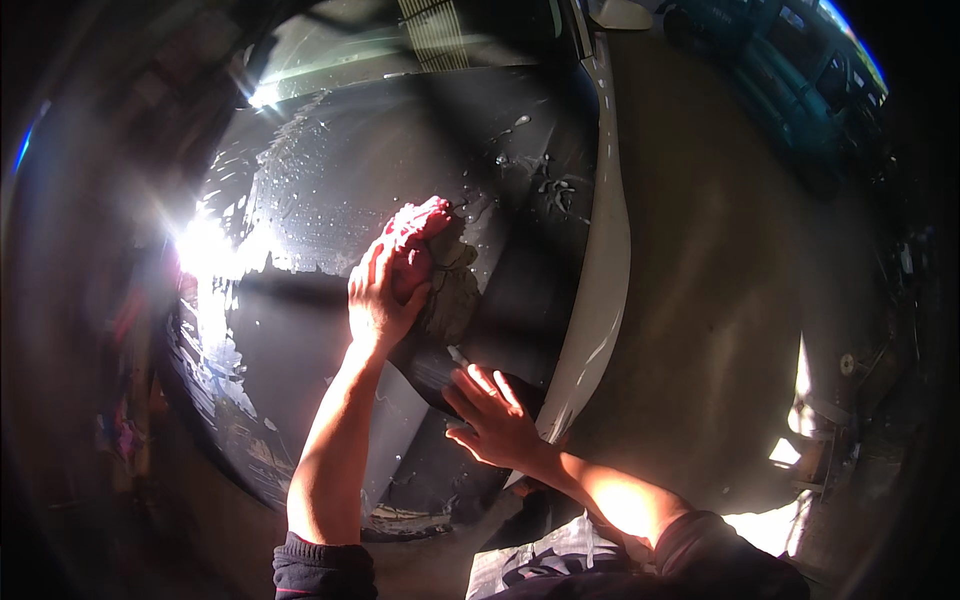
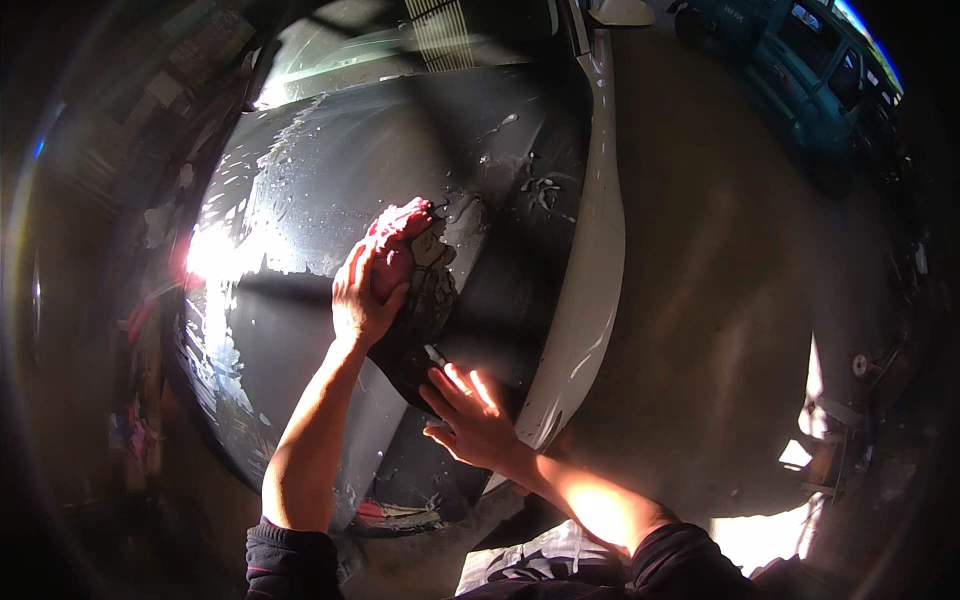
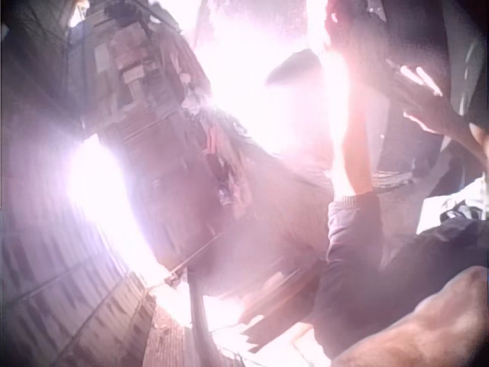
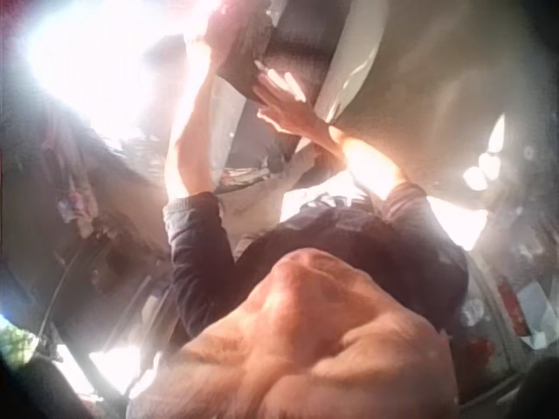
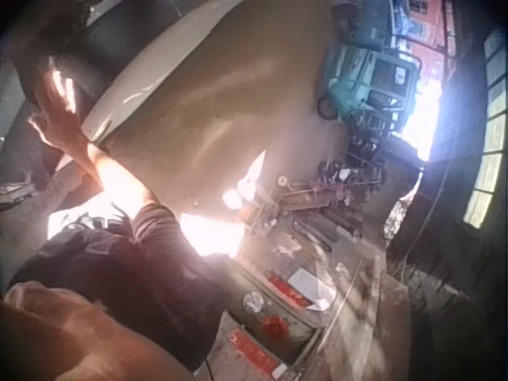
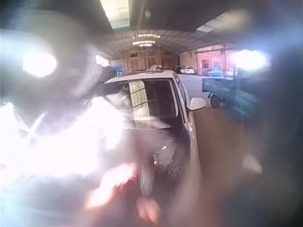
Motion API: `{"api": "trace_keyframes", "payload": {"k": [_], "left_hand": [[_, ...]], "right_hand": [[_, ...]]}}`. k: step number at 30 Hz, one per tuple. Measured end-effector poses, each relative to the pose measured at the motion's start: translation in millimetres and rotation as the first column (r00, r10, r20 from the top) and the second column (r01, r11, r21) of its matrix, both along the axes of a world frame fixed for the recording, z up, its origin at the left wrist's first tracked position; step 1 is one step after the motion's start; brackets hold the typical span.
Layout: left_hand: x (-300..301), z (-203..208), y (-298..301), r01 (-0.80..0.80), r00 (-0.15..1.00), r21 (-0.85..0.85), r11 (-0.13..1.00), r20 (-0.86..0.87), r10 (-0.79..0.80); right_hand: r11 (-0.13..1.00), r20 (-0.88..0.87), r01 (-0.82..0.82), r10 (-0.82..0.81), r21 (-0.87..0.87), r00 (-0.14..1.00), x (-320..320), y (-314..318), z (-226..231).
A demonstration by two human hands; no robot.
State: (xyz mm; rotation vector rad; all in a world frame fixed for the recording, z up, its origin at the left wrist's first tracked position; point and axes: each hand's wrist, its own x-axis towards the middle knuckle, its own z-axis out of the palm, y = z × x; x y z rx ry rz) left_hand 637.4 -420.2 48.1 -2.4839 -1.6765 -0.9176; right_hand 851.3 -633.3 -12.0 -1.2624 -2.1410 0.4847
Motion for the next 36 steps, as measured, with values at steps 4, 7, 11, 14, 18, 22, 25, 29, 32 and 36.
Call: {"api": "trace_keyframes", "payload": {"k": [4,7,11,14,18,22,25,29,32,36], "left_hand": [[16.6,-7.3,32.7,0.155,0.985,0.071,0.985,0.066,-0.159],[57.3,5.3,71.1,0.177,0.979,0.133,0.975,0.082,-0.189],[64.7,-8.1,85.1,0.091,0.996,0.008,0.996,-0.009,-0.091],[101.4,-8.4,112.4,0.175,0.983,0.025,0.984,0.053,-0.176],[119.5,-6.4,151.6,0.185,0.982,0.062,0.981,0.020,-0.186],[155.0,-11.2,159.4,0.214,0.974,0.077,0.974,0.052,-0.219],[111.4,-15.1,158.0,0.198,0.979,0.050,0.979,0.030,-0.200],[131.0,-9.8,160.4,0.207,0.975,0.087,0.974,0.066,-0.213],[99.1,-7.5,158.4,0.180,0.984,0.124,0.976,-0.020,-0.179],[159.6,-18.5,165.9,0.244,0.965,0.266,0.932,0.032,-0.262]], "right_hand": [[0.966,0.177,0.242,-0.255,0.094,0.950,64.3,149.9,14.8],[0.883,0.128,0.407,-0.442,0.234,0.888,111.1,231.4,14.2],[0.946,0.135,0.317,-0.324,0.073,0.936,25.7,92.2,-10.6],[0.969,0.160,0.109,-0.074,-0.221,0.984,15.9,-16.2,3.3],[0.955,0.142,0.285,-0.295,0.084,0.945,83.2,130.7,9.9],[0.858,0.054,0.491,-0.503,0.151,0.863,141.6,229.8,6.6],[0.942,0.104,0.334,-0.331,-0.014,0.938,65.6,111.9,16.1],[0.980,0.160,0.165,-0.147,-0.110,0.976,52.6,-19.7,-6.0],[0.951,0.154,0.306,-0.296,-0.048,0.943,90.5,96.7,18.2],[0.806,0.098,0.560,-0.584,0.194,0.806,193.4,237.5,2.3]]}}
